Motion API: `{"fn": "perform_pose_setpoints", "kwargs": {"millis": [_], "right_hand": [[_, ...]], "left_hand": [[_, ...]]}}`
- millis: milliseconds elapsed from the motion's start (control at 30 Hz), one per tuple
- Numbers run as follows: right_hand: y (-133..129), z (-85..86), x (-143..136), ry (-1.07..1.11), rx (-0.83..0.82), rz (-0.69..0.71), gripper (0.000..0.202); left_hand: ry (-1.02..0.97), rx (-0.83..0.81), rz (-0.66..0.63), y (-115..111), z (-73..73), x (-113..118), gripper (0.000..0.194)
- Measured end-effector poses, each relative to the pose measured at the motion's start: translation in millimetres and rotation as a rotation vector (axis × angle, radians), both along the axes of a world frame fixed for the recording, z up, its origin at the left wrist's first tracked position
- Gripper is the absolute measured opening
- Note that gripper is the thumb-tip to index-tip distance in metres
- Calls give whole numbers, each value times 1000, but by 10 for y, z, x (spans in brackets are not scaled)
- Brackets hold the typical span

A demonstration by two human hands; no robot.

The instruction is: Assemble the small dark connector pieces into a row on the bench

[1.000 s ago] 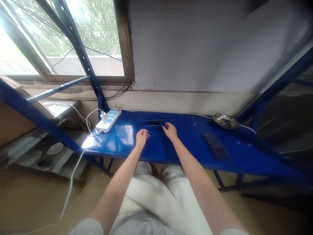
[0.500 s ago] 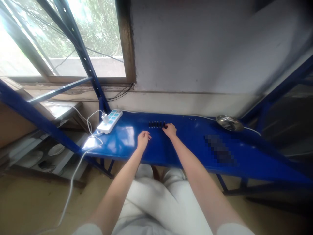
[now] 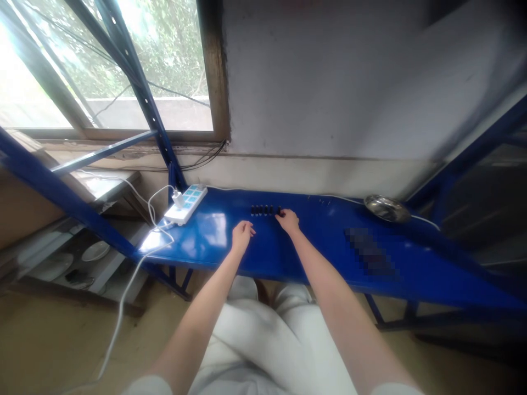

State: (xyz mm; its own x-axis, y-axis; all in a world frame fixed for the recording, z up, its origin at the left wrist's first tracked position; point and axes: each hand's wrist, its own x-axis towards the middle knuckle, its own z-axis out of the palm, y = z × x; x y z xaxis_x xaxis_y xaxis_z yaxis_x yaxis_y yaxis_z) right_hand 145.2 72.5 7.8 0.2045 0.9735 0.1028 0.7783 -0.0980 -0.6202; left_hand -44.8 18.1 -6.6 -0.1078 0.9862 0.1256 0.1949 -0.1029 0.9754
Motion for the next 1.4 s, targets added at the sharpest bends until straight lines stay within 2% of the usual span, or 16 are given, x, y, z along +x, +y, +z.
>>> {"fn": "perform_pose_setpoints", "kwargs": {"millis": [200, 333, 567, 633, 700, 767, 867, 967, 1100, 1267, 1400], "right_hand": [[-290, 268, 93, 228, 79, 109, 26], [-510, 432, 125, 234, 105, 130, 22], [-803, 560, 141, 181, 52, 186, 21], [-871, 618, 137, 140, 22, 200, 20], [-939, 697, 123, 62, 10, 216, 18], [-1004, 793, 96, -55, 19, 238, 14], [-1089, 953, 33, -257, 33, 274, 11], [-1146, 1100, -30, -415, 63, 310, 13], [-1171, 1217, -69, -491, 119, 328, 14], [-1159, 1254, -57, -441, 210, 341, 9], [-1156, 1257, -13, -366, 240, 319, 8]], "left_hand": [[32, 1, -19, -38, 48, 1, 28], [111, 34, -20, -56, 78, 26, 30], [216, 162, -43, -114, 151, 78, 26], [222, 214, -57, -139, 223, 96, 25], [259, 294, -97, -173, 357, 117, 27], [337, 382, -197, -217, 543, 140, 33], [459, 431, -438, -281, 834, 169, 47], [534, 501, -538, -312, 1017, 191, 43], [540, 577, -508, -295, 1079, 210, 29], [545, 553, -388, -262, 1136, 192, 32], [584, 564, -382, -261, 1198, 169, 28]]}}
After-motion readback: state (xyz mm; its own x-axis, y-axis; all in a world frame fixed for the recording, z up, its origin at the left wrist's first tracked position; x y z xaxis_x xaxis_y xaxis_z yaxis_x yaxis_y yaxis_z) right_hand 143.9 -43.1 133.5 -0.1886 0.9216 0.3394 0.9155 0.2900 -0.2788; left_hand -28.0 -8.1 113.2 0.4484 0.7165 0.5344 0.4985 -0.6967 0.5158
